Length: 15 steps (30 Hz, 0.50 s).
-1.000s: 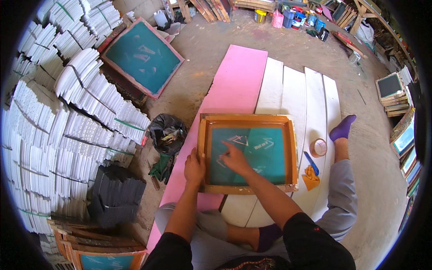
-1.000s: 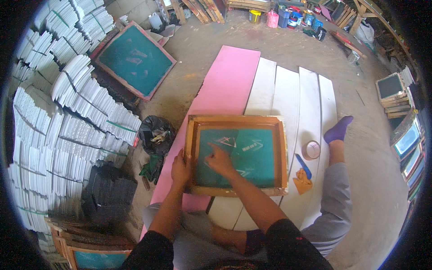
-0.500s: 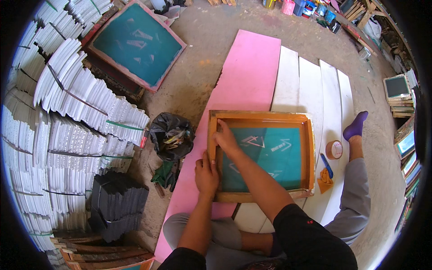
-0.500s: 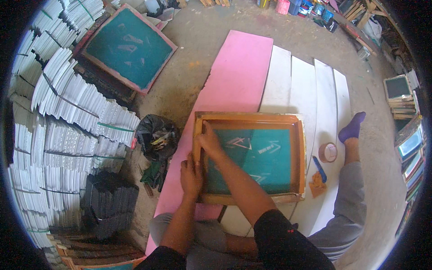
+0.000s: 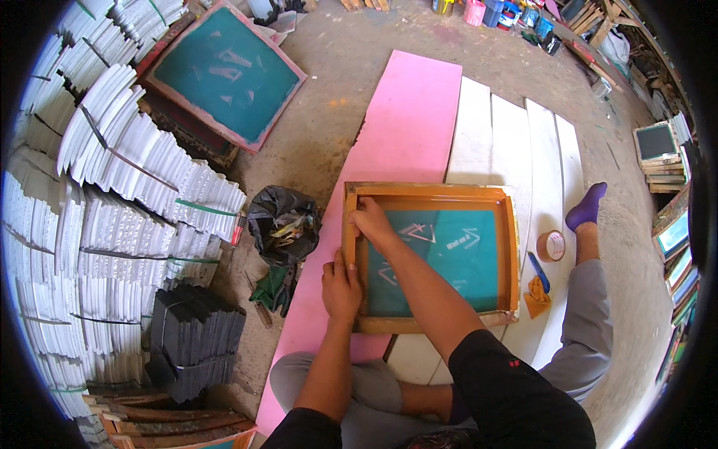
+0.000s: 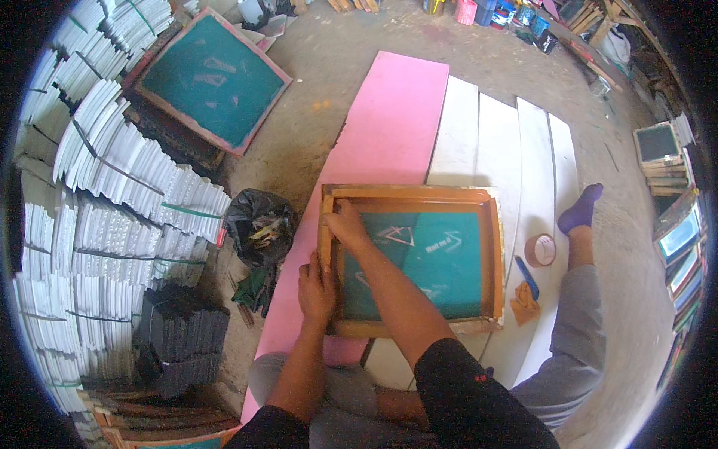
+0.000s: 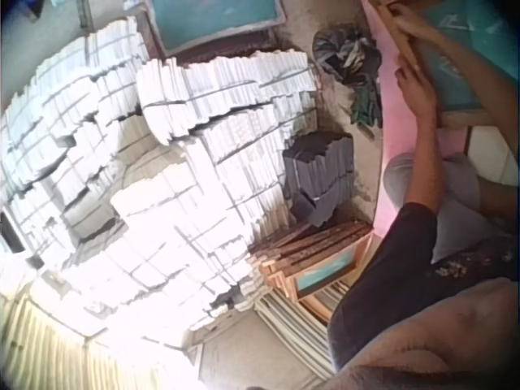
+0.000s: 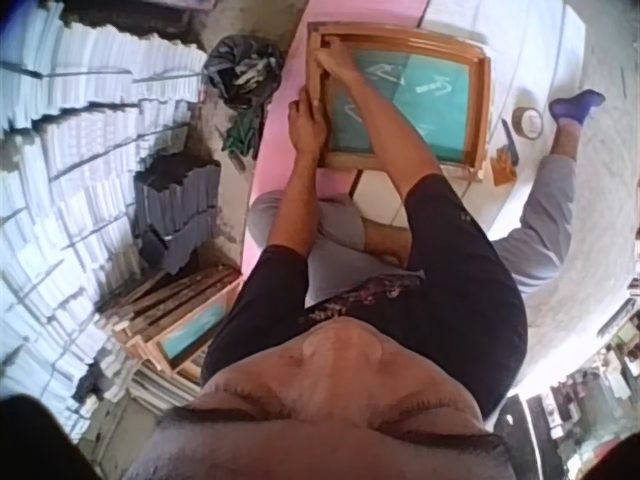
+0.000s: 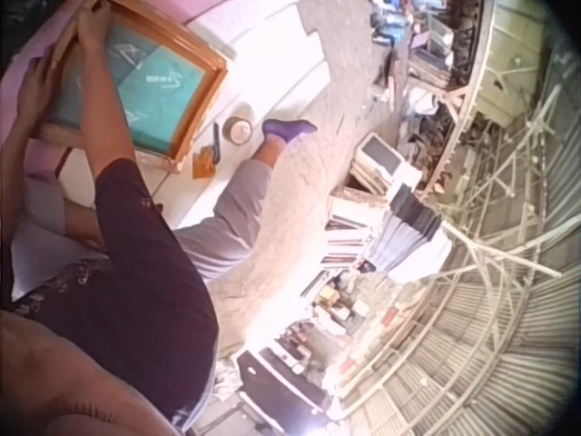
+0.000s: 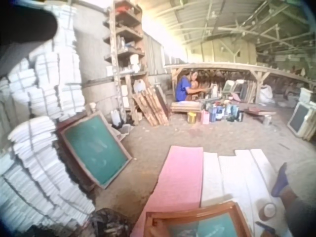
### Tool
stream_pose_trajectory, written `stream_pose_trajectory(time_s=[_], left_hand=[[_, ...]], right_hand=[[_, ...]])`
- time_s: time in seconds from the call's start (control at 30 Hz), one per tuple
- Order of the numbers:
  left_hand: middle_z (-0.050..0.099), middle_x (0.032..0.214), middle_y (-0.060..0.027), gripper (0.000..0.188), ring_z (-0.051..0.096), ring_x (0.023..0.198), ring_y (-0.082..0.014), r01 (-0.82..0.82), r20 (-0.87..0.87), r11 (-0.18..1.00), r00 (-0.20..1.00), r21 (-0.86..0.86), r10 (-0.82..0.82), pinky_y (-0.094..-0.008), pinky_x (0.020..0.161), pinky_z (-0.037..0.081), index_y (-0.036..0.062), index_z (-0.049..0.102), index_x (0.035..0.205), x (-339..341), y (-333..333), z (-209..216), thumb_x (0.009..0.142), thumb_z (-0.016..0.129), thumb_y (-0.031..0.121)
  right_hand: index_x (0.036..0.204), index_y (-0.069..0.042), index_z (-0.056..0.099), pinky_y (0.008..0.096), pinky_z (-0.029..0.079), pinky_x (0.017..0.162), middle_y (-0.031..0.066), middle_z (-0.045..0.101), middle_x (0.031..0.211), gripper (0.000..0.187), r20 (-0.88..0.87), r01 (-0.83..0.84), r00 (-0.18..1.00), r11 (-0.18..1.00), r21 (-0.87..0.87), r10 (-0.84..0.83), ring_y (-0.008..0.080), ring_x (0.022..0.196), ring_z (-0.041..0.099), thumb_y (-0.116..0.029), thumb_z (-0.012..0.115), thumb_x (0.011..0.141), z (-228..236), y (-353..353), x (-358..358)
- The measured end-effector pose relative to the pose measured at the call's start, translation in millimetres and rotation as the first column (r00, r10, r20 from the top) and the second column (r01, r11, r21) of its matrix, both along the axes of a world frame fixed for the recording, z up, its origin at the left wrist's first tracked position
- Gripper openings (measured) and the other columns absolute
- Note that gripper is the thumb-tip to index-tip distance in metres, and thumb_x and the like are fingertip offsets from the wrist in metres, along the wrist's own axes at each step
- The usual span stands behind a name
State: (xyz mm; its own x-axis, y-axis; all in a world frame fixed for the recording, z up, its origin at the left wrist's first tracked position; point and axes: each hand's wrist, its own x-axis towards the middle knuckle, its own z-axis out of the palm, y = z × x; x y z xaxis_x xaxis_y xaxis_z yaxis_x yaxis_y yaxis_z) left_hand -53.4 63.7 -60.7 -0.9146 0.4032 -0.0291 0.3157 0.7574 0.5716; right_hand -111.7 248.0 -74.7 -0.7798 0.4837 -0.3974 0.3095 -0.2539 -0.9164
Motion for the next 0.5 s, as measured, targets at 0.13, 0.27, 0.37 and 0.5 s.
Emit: stream_pose_trajectory(time_s=[0.13, 0.27, 0.37, 0.5], left_hand=[[0.059, 0.120, -0.0254, 0.053, 0.062, 0.104, -0.0459, 0.020, 0.004, 1.000, 1.000, 0.019, -0.021, -0.0535, 0.089, 0.053, 0.0127, 0.049, 0.153, -2, 1, -2, 0.104, 0.054, 0.032], [0.061, 0.123, -0.0265, 0.056, 0.062, 0.109, -0.0468, 0.043, 0.049, 0.999, 0.998, 0.009, -0.043, -0.0559, 0.093, 0.051, 0.0128, 0.046, 0.154, -7, 2, -3, 0.103, 0.055, 0.034], [0.059, 0.128, -0.0278, 0.061, 0.060, 0.112, -0.0468, 0.031, -0.094, 1.000, 0.995, 0.002, -0.030, -0.0549, 0.097, 0.050, 0.0091, 0.048, 0.152, -4, -6, -6, 0.099, 0.061, 0.038], [0.055, 0.134, -0.0259, 0.059, 0.054, 0.121, -0.0455, 0.045, -0.258, 0.999, 0.965, 0.015, -0.040, -0.0536, 0.103, 0.045, 0.0044, 0.055, 0.143, 17, 13, 30, 0.092, 0.072, 0.029]], right_hand=[[0.145, 0.006, 0.048, 0.0371, 0.051, 0.065, 0.0140, 0.066, 0.081, 0.069, 0.041, -0.023, 0.999, 0.997, 0.071, 0.020, 0.0223, 0.068, 0.066, -0.011, 0.065, 0.081, 14, 2, 22], [0.144, -0.005, 0.055, 0.0465, 0.054, 0.077, 0.0183, 0.071, 0.090, 0.065, 0.084, 0.017, 0.995, 0.930, 0.366, -0.051, 0.0288, 0.082, 0.071, -0.020, 0.072, 0.082, 30, 10, 90], [0.142, -0.011, 0.058, 0.0492, 0.054, 0.079, 0.0171, 0.071, 0.090, 0.061, 0.178, 0.029, 0.973, 0.844, 0.536, -0.146, 0.0329, 0.085, 0.071, -0.025, 0.075, 0.085, 61, 40, 159], [0.131, -0.003, 0.062, 0.0450, 0.054, 0.078, 0.0130, 0.069, 0.090, 0.054, 0.170, 0.096, 0.927, 0.649, 0.754, -0.334, 0.0342, 0.087, 0.068, -0.029, 0.078, 0.087, 80, 104, 256]])
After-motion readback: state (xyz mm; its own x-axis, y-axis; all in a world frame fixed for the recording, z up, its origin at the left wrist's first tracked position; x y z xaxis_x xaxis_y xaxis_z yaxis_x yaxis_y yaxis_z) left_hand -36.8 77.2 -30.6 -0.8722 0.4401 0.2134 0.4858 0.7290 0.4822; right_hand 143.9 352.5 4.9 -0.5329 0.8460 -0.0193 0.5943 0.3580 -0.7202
